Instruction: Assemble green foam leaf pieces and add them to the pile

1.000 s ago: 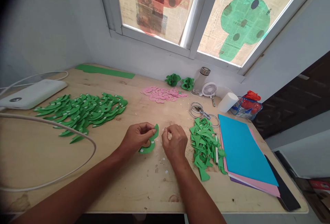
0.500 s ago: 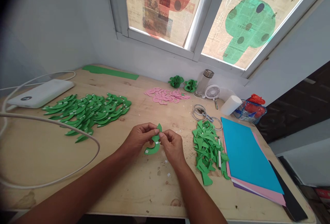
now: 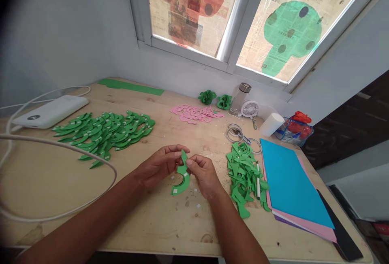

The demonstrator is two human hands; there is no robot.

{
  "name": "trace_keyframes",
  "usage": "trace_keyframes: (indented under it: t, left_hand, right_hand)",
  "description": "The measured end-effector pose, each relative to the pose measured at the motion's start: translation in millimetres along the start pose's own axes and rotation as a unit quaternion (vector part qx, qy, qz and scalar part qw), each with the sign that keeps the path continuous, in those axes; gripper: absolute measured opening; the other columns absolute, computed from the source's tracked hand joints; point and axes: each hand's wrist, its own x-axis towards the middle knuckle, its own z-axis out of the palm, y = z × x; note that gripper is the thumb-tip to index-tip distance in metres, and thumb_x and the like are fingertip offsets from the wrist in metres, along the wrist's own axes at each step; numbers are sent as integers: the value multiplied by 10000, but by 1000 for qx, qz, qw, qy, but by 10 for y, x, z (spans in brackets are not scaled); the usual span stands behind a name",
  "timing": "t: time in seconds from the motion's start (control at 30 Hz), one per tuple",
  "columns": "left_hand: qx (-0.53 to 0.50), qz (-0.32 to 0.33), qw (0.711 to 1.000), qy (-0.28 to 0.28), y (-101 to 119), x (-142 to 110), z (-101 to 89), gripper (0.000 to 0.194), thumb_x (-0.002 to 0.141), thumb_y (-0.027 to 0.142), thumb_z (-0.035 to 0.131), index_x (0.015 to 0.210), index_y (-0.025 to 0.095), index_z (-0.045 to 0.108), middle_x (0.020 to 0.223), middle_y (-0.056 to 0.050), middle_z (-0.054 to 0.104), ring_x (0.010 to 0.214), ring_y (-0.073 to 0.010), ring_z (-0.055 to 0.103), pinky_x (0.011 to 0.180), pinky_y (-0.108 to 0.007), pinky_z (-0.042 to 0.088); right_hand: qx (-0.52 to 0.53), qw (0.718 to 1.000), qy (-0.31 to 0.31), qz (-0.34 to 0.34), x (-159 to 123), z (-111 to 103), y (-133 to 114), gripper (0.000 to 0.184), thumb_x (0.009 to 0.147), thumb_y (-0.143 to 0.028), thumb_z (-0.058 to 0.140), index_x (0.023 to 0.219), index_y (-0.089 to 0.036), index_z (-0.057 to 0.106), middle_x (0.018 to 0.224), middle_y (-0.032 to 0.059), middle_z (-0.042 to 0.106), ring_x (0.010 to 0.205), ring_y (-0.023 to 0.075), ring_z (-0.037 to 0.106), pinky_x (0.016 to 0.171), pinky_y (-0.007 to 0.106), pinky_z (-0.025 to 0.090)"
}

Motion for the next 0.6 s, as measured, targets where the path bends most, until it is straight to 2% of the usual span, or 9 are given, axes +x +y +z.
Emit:
trace_keyframes:
  t: [0.27,0.6]
  left_hand:
    - [-23,-17,1000,-13,4,0,-23,161,683,196,693,818,128,637,608,-10,611,542,-88,558,527,-191,418]
    - [-26,-14,1000,-11,0,-3,-29,176,673,194,694,827,123,649,593,-15,612,529,-95,557,526,-201,419]
  right_hand:
    - [-10,1000,-1,11,-9,21,-15,230,707,-401,660,678,-182,597,601,-10,548,550,117,457,621,263,397]
    - [-22,1000,3,-1,-11,15,-9,209,717,-378,658,682,-178,609,621,-4,586,564,120,494,619,259,407]
